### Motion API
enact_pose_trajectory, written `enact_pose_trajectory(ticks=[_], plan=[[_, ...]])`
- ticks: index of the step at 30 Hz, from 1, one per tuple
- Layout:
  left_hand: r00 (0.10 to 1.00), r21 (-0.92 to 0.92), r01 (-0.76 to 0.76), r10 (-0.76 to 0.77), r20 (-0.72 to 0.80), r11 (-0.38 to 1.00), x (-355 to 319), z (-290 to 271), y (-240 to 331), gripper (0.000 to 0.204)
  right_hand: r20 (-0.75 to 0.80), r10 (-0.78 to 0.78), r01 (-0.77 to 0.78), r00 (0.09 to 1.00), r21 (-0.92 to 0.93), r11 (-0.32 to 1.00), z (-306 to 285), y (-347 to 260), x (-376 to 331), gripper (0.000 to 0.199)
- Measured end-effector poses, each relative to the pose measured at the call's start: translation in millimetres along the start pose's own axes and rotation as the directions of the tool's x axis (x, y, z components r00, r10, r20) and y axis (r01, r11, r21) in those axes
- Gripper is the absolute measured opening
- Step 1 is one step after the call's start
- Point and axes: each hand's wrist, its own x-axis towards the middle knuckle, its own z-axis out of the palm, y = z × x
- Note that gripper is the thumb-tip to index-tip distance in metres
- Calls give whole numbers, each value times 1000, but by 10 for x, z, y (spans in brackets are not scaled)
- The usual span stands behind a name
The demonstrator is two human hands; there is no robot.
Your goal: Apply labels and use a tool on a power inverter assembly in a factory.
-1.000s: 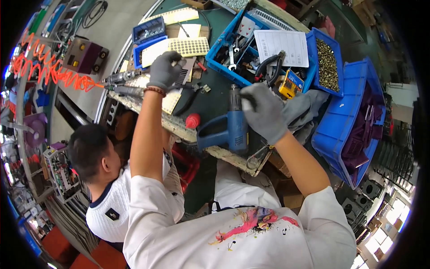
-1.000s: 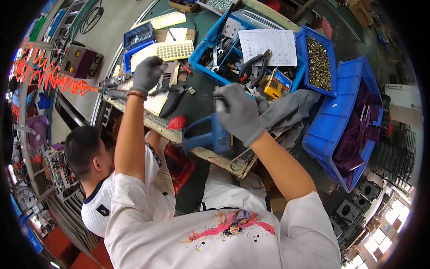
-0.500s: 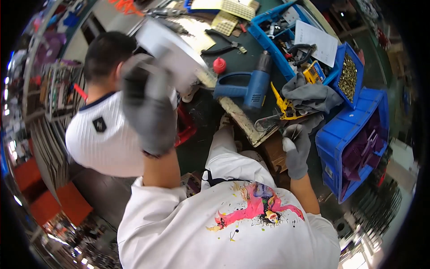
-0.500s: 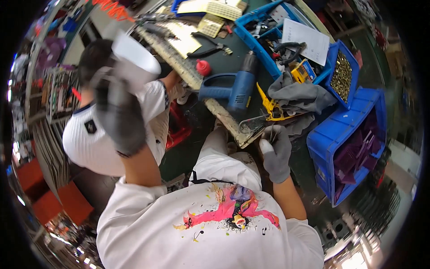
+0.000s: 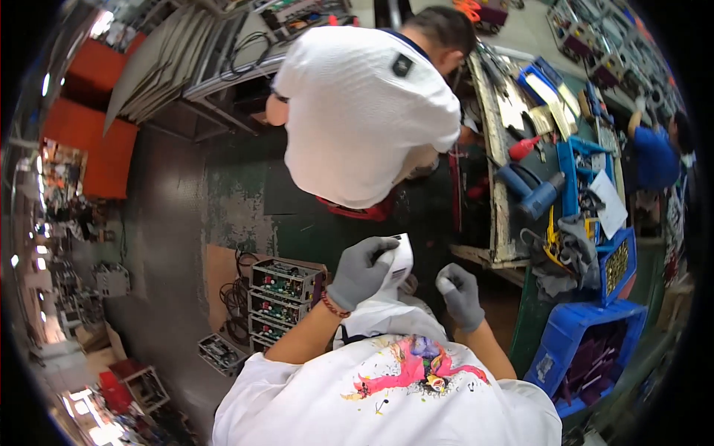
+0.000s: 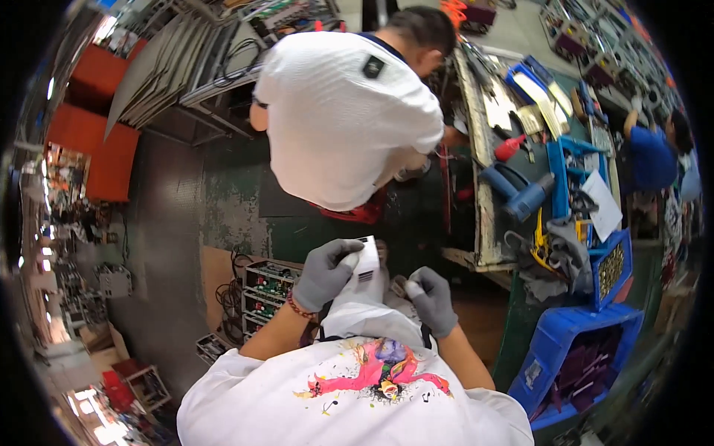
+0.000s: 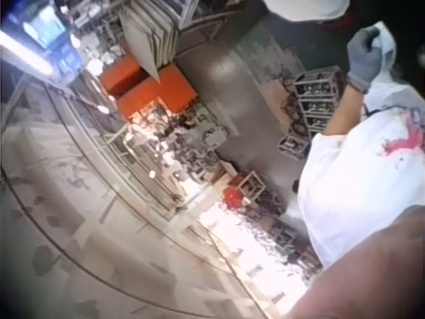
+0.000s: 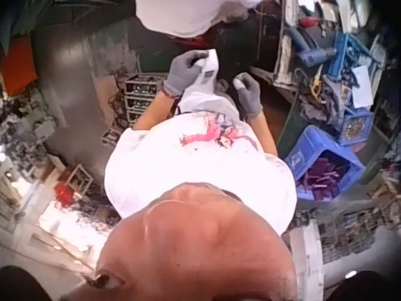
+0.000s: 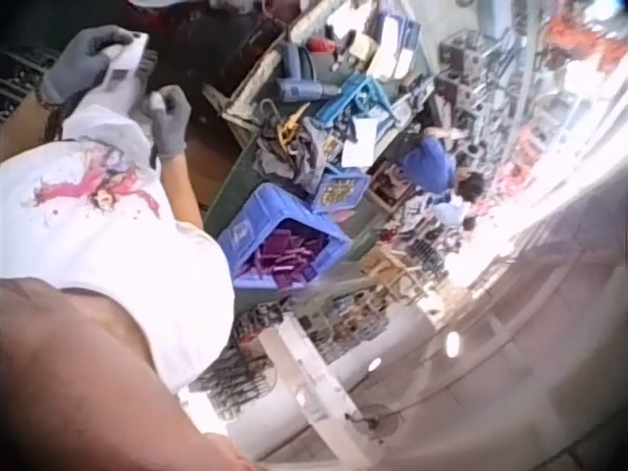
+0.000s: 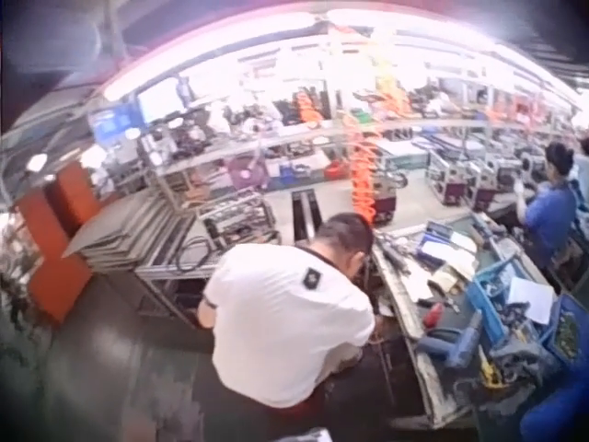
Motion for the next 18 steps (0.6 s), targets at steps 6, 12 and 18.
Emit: enact_pose_trajectory(ticks=[6, 12, 18], plan=[[956, -218, -76, 9, -293, 973, -555, -994, -247, 41, 362, -61, 62, 930, 11, 998, 1076, -400, 493, 14], [788, -461, -313, -44, -614, 830, -558, -2281, -520, 45, 452, -194, 252, 871, -73, 965, 2230, -930, 1092, 21], [831, -685, -412, -61, -553, 600, 414, -4001, -896, 46, 437, -329, 473, 837, -275, 837, 3543, -1239, 2176, 22]])
